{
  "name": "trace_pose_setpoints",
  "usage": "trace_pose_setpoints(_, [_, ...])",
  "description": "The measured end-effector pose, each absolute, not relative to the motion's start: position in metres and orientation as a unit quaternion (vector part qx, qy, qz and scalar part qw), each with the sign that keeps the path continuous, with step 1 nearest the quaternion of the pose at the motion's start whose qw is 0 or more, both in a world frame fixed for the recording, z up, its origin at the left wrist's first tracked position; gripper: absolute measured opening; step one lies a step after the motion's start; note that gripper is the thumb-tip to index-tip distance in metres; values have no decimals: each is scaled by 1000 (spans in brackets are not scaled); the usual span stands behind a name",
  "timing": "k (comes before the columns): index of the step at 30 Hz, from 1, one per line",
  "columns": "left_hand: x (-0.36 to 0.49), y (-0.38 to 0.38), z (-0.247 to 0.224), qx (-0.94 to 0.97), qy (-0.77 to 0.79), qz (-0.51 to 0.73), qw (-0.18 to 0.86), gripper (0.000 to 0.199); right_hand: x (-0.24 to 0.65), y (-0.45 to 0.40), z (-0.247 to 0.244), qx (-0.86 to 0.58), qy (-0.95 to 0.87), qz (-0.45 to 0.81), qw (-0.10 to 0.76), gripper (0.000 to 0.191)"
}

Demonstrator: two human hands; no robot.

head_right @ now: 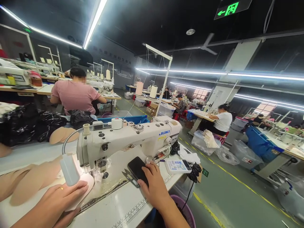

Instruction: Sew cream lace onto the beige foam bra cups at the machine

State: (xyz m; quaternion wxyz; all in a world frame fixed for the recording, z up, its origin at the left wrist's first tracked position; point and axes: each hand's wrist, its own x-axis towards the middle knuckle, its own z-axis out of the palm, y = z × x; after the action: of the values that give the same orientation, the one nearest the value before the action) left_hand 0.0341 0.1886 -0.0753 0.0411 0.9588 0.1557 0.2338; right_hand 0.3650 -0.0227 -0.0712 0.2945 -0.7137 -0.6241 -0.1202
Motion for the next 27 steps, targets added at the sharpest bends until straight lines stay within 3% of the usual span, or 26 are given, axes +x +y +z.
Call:
trace_pose_setpoints(5, [35, 163, -43, 955, 203, 200, 85, 29, 382, -23, -69, -695, -662, -118, 254, 36])
trace_pose_setpoints(9, [40, 147, -26, 966, 208, 110, 111, 27, 379, -23, -62, -655, -687, -160, 274, 37])
trace_pose_setpoints(14, [43, 145, -23, 967, 217, 102, 88, 17, 319, 6, -27, -547, -776, -85, 301, 36])
trace_pose_setpoints(17, [42, 144, -23, 970, 211, 95, 72, 16, 285, 39, -17, -474, -844, -29, 251, 35])
trace_pose_setpoints(20, [38, 142, -22, 973, 186, 116, 78, 13, 271, 67, -26, -457, -866, 8, 202, 29])
trace_pose_setpoints(27, [34, 147, -18, 974, 145, 115, 132, 12, 276, 77, -58, -496, -838, 22, 226, 26])
